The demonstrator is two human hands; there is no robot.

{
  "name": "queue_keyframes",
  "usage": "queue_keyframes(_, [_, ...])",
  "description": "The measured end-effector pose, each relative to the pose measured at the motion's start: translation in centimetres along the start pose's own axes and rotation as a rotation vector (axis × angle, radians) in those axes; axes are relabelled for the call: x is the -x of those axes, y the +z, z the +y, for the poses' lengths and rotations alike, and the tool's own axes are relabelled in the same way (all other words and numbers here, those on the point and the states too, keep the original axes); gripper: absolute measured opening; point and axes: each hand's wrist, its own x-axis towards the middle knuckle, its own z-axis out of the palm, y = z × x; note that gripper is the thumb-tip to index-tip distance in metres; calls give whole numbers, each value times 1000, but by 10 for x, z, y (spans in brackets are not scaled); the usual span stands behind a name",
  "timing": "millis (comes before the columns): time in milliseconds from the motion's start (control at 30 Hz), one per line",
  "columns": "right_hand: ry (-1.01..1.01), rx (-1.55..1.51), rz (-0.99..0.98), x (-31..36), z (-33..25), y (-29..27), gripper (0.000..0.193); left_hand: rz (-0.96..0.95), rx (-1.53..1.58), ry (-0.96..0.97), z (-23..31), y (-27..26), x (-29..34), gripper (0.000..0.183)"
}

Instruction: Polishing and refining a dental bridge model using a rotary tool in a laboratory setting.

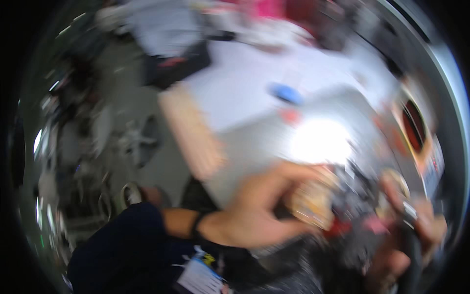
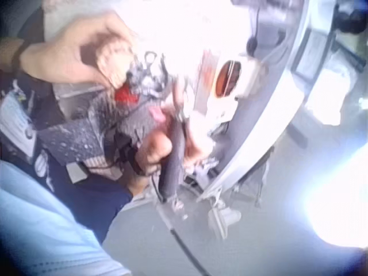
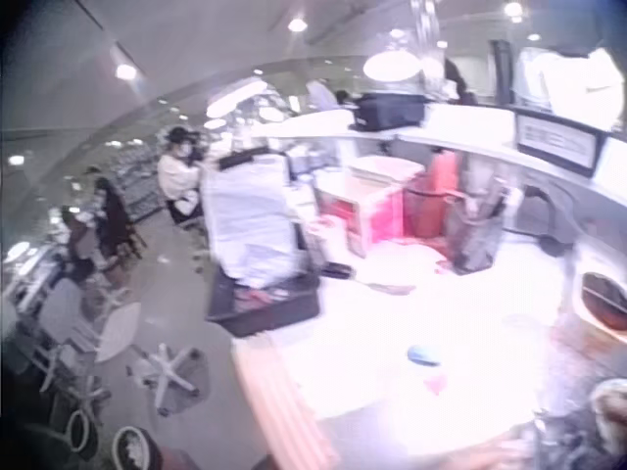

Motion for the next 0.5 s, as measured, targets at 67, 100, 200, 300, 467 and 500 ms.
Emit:
queue_keyframes(67, [114,167,-28,-2,-6,8,35,-142,31,-92,10,-12,1,66])
queue_keyframes(100, [119,217,-64,-5,-5,12,35,-162,-18,-83,15,-15,-2,62])
queue_keyframes(200, [84,311,-122,-12,-6,26,34,-148,-97,104,22,-36,-10,53])
queue_keyframes(300, [79,341,-112,-15,-8,32,34,-216,-48,162,23,-42,-15,50])
queue_keyframes(467, [100,368,-92,-16,-11,32,34,-297,-11,147,10,-44,-21,47])
queue_keyframes(500, [109,371,-85,-17,-12,31,34,-341,-5,95,9,-44,-22,49])
